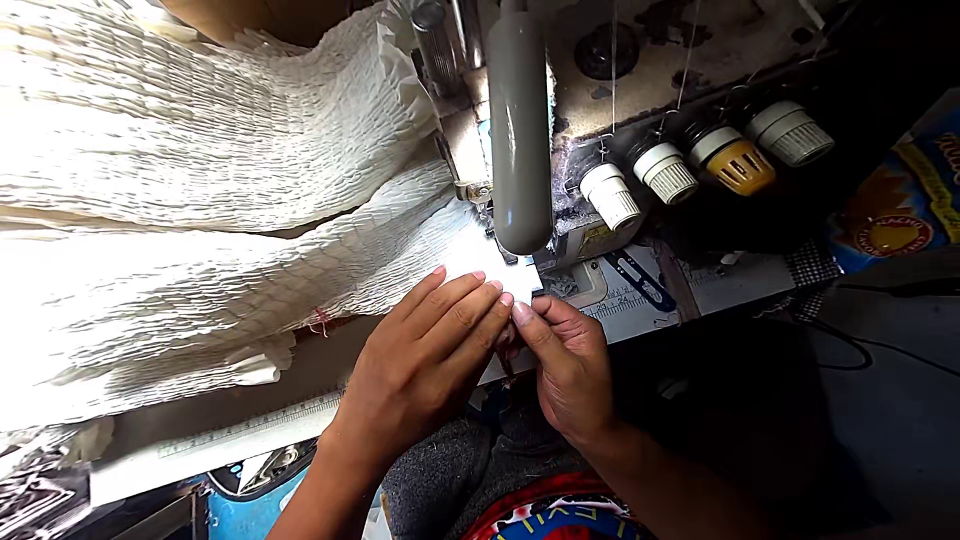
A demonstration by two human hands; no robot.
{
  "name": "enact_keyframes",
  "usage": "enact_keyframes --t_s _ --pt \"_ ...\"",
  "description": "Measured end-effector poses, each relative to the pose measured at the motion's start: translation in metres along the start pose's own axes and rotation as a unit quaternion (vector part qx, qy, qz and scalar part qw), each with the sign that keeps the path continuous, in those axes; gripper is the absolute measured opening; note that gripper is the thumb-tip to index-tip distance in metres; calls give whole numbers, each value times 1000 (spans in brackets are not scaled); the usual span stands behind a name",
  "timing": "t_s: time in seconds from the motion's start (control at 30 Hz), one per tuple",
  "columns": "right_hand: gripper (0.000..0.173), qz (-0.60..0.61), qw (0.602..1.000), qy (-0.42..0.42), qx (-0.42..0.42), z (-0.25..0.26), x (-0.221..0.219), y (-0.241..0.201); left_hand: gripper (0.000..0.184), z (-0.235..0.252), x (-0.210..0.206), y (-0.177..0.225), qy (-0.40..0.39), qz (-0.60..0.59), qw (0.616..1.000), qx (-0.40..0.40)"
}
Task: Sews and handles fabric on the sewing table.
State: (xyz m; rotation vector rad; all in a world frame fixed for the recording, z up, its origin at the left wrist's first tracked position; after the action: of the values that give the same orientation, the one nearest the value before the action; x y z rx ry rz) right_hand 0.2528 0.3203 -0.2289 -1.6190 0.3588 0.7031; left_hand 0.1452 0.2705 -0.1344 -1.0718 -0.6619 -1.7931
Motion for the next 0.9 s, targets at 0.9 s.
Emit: enact_keyframes --t_s 0.9 --pt "39 -207 940 -215 165 7 -11 -2 42 26 -26 -46 -70 65 975 202"
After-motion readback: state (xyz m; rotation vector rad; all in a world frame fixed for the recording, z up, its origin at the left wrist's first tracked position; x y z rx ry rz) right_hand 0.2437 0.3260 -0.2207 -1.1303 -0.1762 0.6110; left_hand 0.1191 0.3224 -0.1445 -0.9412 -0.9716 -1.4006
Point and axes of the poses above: each hand's wrist, its own z-axis towards the middle knuckle, its own x-axis out of the back of the hand, y = z × x, the point moved 10 cm from there along z, towards the middle knuckle, and after that the axes turned 14 degrees about z, right-handed, at the moved point
